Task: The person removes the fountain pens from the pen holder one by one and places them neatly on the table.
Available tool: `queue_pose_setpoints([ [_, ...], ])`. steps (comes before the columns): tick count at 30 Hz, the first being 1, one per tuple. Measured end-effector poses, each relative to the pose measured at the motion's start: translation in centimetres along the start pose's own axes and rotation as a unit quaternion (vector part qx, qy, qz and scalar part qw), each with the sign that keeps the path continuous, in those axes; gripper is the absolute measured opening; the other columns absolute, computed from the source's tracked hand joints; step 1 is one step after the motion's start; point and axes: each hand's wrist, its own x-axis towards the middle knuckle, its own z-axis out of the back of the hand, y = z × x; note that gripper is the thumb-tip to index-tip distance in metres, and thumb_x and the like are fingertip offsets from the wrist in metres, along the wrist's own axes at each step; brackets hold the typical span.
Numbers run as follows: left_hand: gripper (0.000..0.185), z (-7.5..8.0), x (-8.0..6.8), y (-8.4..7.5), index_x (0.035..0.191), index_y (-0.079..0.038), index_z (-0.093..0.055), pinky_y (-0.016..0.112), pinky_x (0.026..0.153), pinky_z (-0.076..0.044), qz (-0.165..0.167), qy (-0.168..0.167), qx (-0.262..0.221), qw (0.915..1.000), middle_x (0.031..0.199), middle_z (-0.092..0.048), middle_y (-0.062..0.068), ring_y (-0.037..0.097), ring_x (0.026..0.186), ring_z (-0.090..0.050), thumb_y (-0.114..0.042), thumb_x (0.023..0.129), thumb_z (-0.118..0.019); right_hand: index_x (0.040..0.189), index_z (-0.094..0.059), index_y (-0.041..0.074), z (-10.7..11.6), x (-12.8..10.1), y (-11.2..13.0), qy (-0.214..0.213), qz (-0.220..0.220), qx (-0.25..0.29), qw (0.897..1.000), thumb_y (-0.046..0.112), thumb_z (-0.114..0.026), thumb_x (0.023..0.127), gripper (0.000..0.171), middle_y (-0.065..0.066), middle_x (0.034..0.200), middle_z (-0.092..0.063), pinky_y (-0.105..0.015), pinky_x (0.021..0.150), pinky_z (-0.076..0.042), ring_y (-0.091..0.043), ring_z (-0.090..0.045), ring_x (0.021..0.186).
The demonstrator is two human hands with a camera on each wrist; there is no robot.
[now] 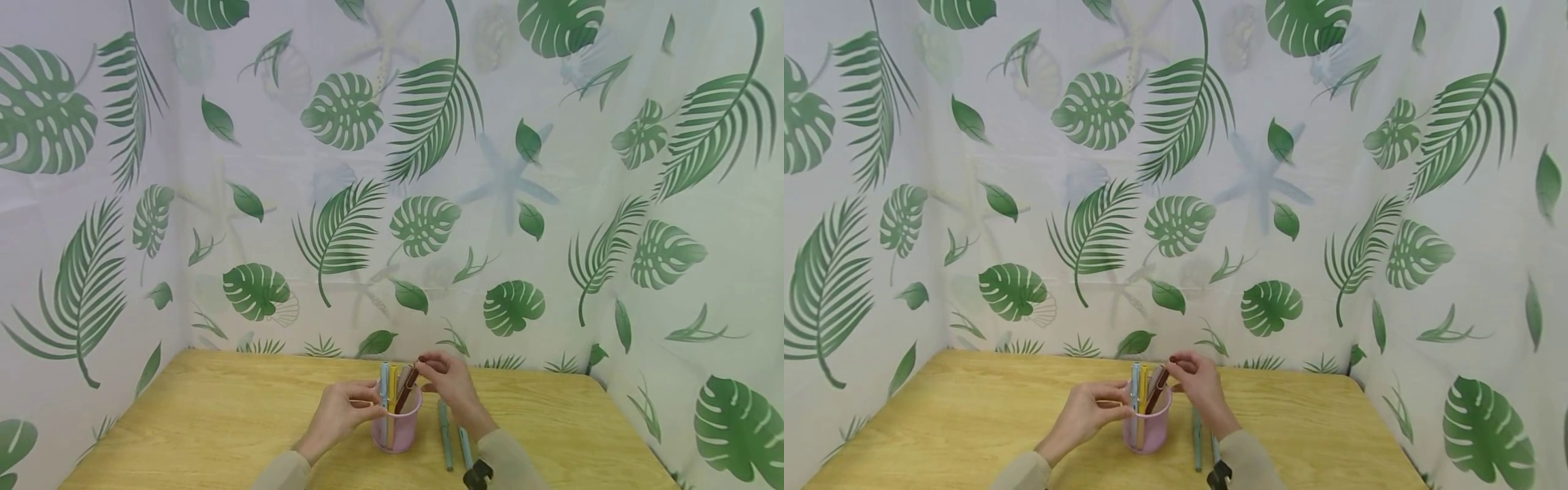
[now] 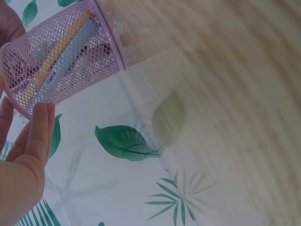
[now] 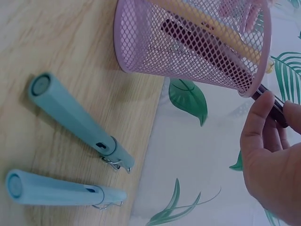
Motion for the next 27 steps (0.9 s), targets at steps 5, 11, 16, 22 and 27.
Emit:
queue_pose_setpoints([
  [5,0.014,0.01,-0.01,0.05,0.083,-0.007,-0.077,0.025,0.080,-0.062,0.001,0.001,0.004,1.0000,0.125,-0.066,0.017,0.034,0.118,-0.063,-0.019,0.079,-0.082,0.116,-0.061,-0.004,0.19,-0.04,0.22,-0.004,0.008,0.037,0.999,0.004,-0.063,0.095,0.023,-0.018,0.104,-0.070,-0.032,0.069,-0.064,-0.015,-0.067,0.087],
  [11,0.016,0.06,-0.06,-0.01,0.083,-0.008,-0.077,0.025,0.080,-0.062,-0.002,0.001,0.011,0.9999,0.125,-0.067,0.017,0.034,0.117,-0.064,-0.022,0.078,-0.082,0.119,-0.061,0.000,0.38,-0.01,0.36,-0.004,0.026,0.058,0.998,0.004,-0.060,0.097,0.023,-0.017,0.107,-0.067,-0.039,0.073,-0.065,-0.020,-0.067,0.091],
  [16,0.015,0.09,-0.07,-0.03,0.083,-0.009,-0.077,0.025,0.079,-0.062,-0.002,0.001,0.009,1.0000,0.124,-0.067,0.016,0.034,0.116,-0.064,-0.023,0.078,-0.083,0.116,-0.062,-0.002,0.46,0.10,0.48,0.002,0.030,0.066,0.997,0.001,-0.055,0.099,0.019,-0.014,0.106,-0.065,-0.037,0.071,-0.065,-0.025,-0.067,0.096],
  [22,0.013,0.09,0.00,0.11,0.083,-0.010,-0.078,0.026,0.080,-0.062,0.000,0.004,0.006,1.0000,0.124,-0.067,0.016,0.034,0.117,-0.064,-0.022,0.078,-0.082,0.110,-0.064,-0.009,0.50,0.16,0.31,0.008,0.035,0.065,0.997,-0.004,-0.056,0.096,0.017,-0.016,0.104,-0.067,-0.033,0.069,-0.064,-0.017,-0.067,0.089],
  [27,0.016,0.11,0.00,0.09,0.084,-0.009,-0.078,0.026,0.080,-0.062,0.000,0.004,0.011,0.9999,0.125,-0.067,0.016,0.034,0.117,-0.064,-0.022,0.079,-0.082,0.108,-0.067,-0.008,0.62,0.12,0.12,0.007,0.046,0.057,0.997,-0.003,-0.063,0.092,0.017,-0.019,0.102,-0.068,-0.031,0.071,-0.064,-0.015,-0.068,0.081],
])
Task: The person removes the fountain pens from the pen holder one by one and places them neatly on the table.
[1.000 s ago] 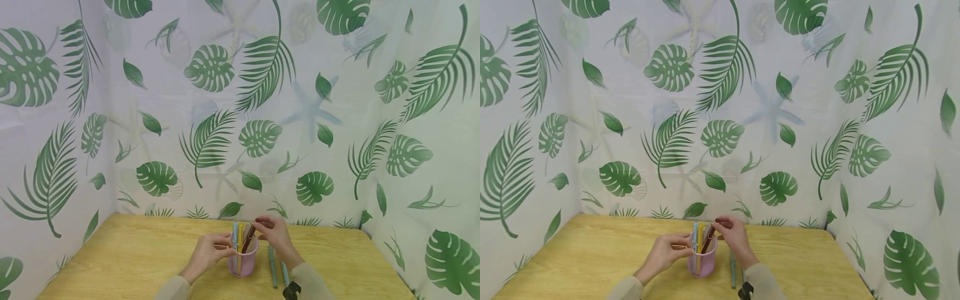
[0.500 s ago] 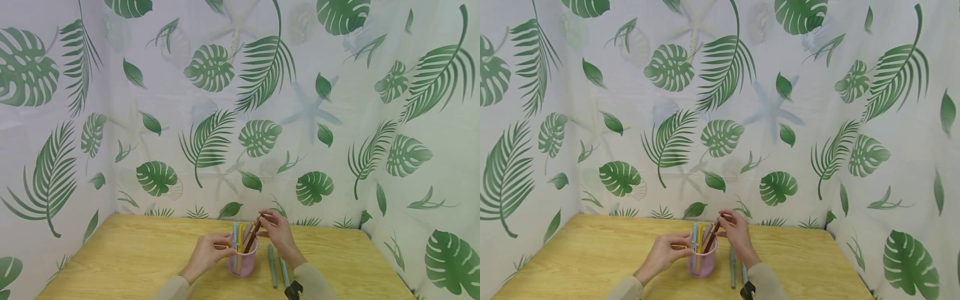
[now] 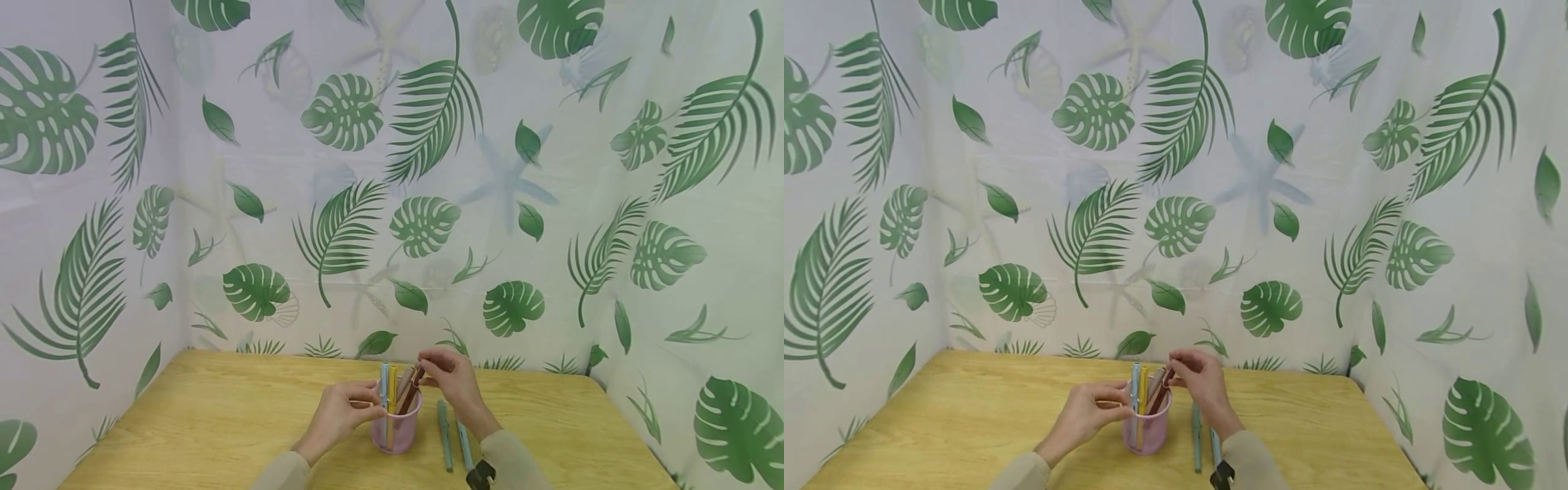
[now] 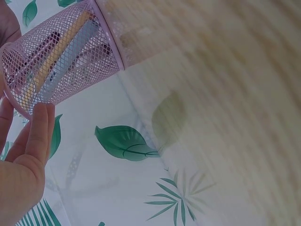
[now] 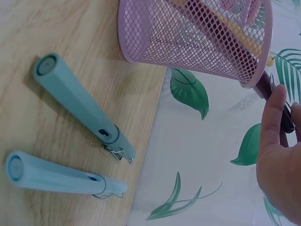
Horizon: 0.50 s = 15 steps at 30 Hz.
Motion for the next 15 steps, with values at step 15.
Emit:
queue_pose_setpoints([
  [15,0.015,-0.06,0.01,-0.22,0.088,-0.005,-0.078,0.026,0.081,-0.062,0.008,-0.002,-0.001,1.0000,0.124,-0.067,0.016,0.034,0.117,-0.064,-0.018,0.080,-0.082,0.121,-0.063,0.002,0.23,0.04,-0.05,-0.001,0.016,-0.016,1.000,0.004,-0.067,0.092,0.030,-0.016,0.112,-0.071,-0.034,0.080,-0.063,-0.014,-0.070,0.096],
])
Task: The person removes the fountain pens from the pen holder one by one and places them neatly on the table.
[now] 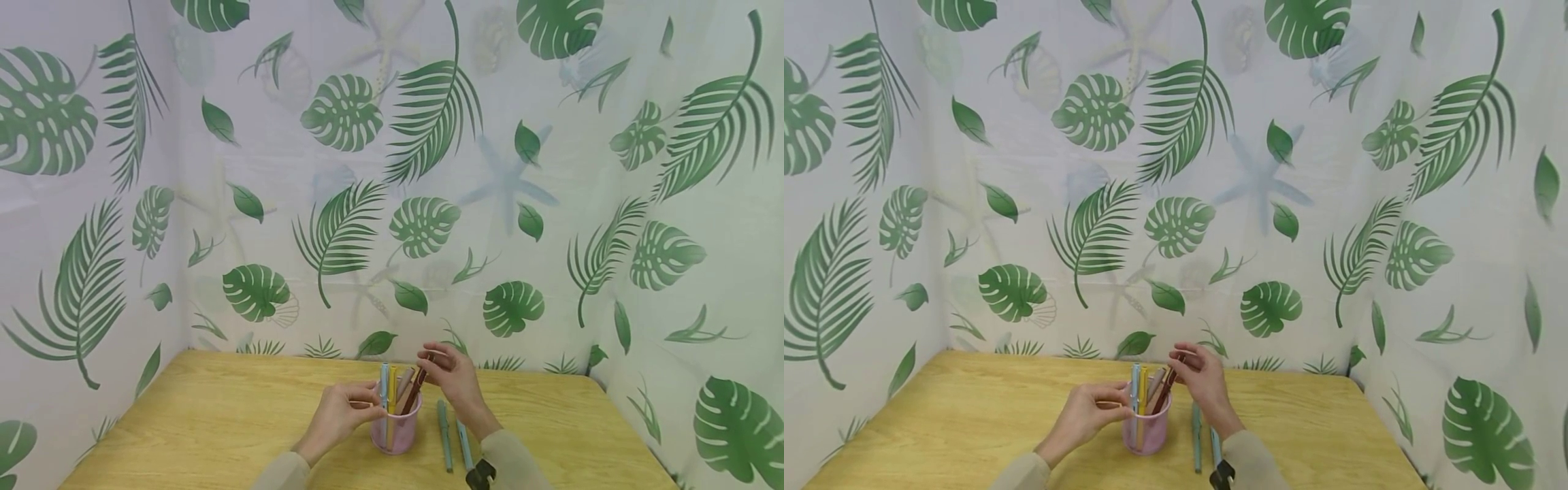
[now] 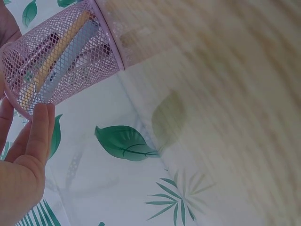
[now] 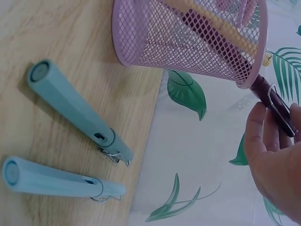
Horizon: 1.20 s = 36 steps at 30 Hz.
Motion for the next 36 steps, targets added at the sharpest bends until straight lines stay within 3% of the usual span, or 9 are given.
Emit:
queue_pose_setpoints([
  [8,0.015,0.01,-0.03,0.02,0.086,-0.006,-0.078,0.026,0.080,-0.062,-0.003,0.000,0.002,1.0000,0.123,-0.068,0.017,0.033,0.117,-0.064,-0.018,0.080,-0.082,0.136,-0.053,0.003,0.07,0.04,0.38,0.005,-0.014,0.010,1.000,-0.001,-0.055,0.098,0.038,-0.015,0.119,-0.068,-0.036,0.077,-0.063,-0.021,-0.070,0.101],
  [18,0.018,0.09,-0.08,0.23,0.088,-0.007,-0.078,0.026,0.080,-0.062,-0.007,0.002,-0.001,1.0000,0.124,-0.067,0.017,0.034,0.117,-0.064,-0.022,0.079,-0.082,0.127,-0.047,0.004,0.13,0.16,0.74,0.000,-0.035,0.020,0.999,0.001,-0.047,0.102,0.025,-0.014,0.128,-0.063,-0.034,0.073,-0.063,-0.023,-0.068,0.105],
  [25,0.018,0.04,-0.13,0.37,0.089,-0.007,-0.078,0.027,0.080,-0.062,-0.003,0.004,-0.001,1.0000,0.124,-0.067,0.016,0.035,0.117,-0.064,-0.022,0.079,-0.082,0.128,-0.045,0.001,0.25,0.19,0.59,0.006,-0.037,0.040,0.998,-0.001,-0.046,0.102,0.026,-0.016,0.128,-0.062,-0.031,0.070,-0.063,-0.010,-0.069,0.095],
  [30,0.018,-0.01,-0.13,0.31,0.088,-0.006,-0.077,0.026,0.080,-0.062,-0.003,0.001,-0.001,1.0000,0.123,-0.068,0.016,0.034,0.117,-0.064,-0.021,0.079,-0.082,0.128,-0.045,0.001,0.35,0.20,0.60,0.005,-0.037,0.037,0.999,0.000,-0.047,0.102,0.026,-0.013,0.125,-0.064,-0.032,0.072,-0.063,-0.011,-0.069,0.096],
  [36,0.017,-0.03,-0.14,0.10,0.087,-0.006,-0.077,0.025,0.080,-0.062,-0.007,-0.003,-0.002,1.0000,0.123,-0.067,0.017,0.034,0.116,-0.064,-0.020,0.078,-0.082,0.126,-0.048,0.003,0.37,0.30,0.74,-0.008,-0.037,0.039,0.999,-0.001,-0.051,0.100,0.026,-0.012,0.121,-0.065,-0.031,0.072,-0.063,-0.023,-0.068,0.104],
])
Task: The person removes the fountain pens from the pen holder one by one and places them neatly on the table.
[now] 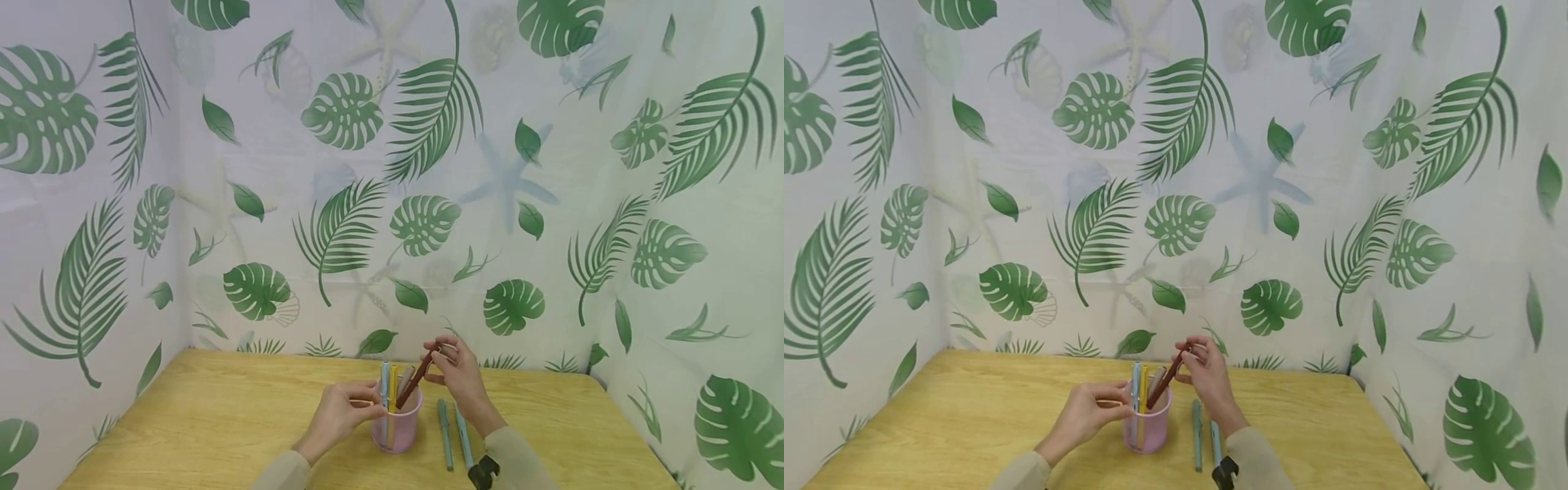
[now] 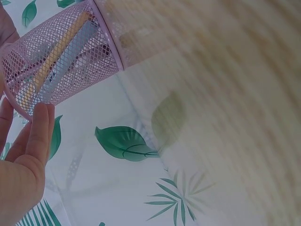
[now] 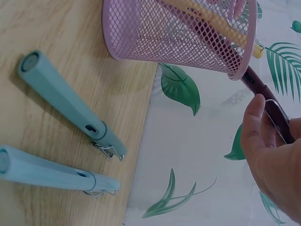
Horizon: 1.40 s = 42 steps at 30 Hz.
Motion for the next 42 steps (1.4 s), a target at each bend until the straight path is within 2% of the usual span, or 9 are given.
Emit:
queue_pose_setpoints([
  [4,0.017,0.0,0.0,0.0,0.086,-0.006,-0.077,0.024,0.080,-0.062,0.001,0.000,-0.001,1.0000,0.124,-0.067,0.017,0.034,0.116,-0.064,-0.020,0.078,-0.082,0.125,-0.048,0.005,0.0,0.0,0.0,-0.010,-0.006,0.006,1.000,-0.005,-0.055,0.096,0.032,-0.010,0.117,-0.066,-0.031,0.072,-0.063,-0.025,-0.068,0.104],
  [13,0.015,0.0,0.0,0.1,0.084,-0.009,-0.077,0.024,0.079,-0.062,-0.001,-0.001,0.001,1.0000,0.123,-0.068,0.015,0.033,0.116,-0.065,-0.022,0.078,-0.082,0.126,-0.052,0.004,0.4,-0.2,0.4,-0.008,0.002,0.034,0.999,-0.005,-0.058,0.095,0.034,-0.019,0.119,-0.065,-0.036,0.078,-0.064,-0.020,-0.068,0.097],
  [19,0.016,0.0,0.1,0.3,0.085,-0.010,-0.077,0.024,0.079,-0.062,-0.007,0.001,0.010,0.9999,0.122,-0.068,0.014,0.032,0.116,-0.065,-0.024,0.079,-0.082,0.127,-0.057,0.006,1.0,0.1,0.2,-0.014,0.036,0.063,0.997,-0.002,-0.064,0.092,0.037,-0.006,0.105,-0.066,-0.038,0.078,-0.064,-0.015,-0.068,0.090],
  [24,0.019,0.1,0.1,0.3,0.087,-0.008,-0.077,0.024,0.080,-0.062,-0.003,0.003,0.012,0.9999,0.122,-0.069,0.013,0.031,0.116,-0.065,-0.024,0.078,-0.082,0.130,-0.058,0.006,1.4,0.3,0.1,-0.014,0.048,0.075,0.996,0.002,-0.067,0.091,0.040,-0.004,0.102,-0.066,-0.037,0.079,-0.064,-0.014,-0.070,0.087],
  [33,0.016,0.3,0.2,-0.2,0.086,-0.006,-0.077,0.024,0.080,-0.062,0.002,-0.001,0.007,1.0000,0.123,-0.068,0.016,0.033,0.116,-0.065,-0.019,0.079,-0.082,0.137,-0.053,0.004,1.9,0.6,0.7,-0.015,0.052,0.082,0.995,0.005,-0.063,0.095,0.043,-0.002,0.104,-0.068,-0.037,0.083,-0.063,-0.014,-0.072,0.091],
  [42,0.015,0.0,0.0,-0.4,0.085,-0.008,-0.077,0.023,0.080,-0.061,0.004,0.002,0.009,1.0000,0.124,-0.068,0.015,0.033,0.116,-0.065,-0.020,0.078,-0.082,0.130,-0.053,0.007,3.0,0.5,0.9,-0.032,0.022,0.114,0.993,0.001,-0.063,0.094,0.037,-0.003,0.100,-0.071,-0.036,0.081,-0.063,-0.016,-0.072,0.087],
])
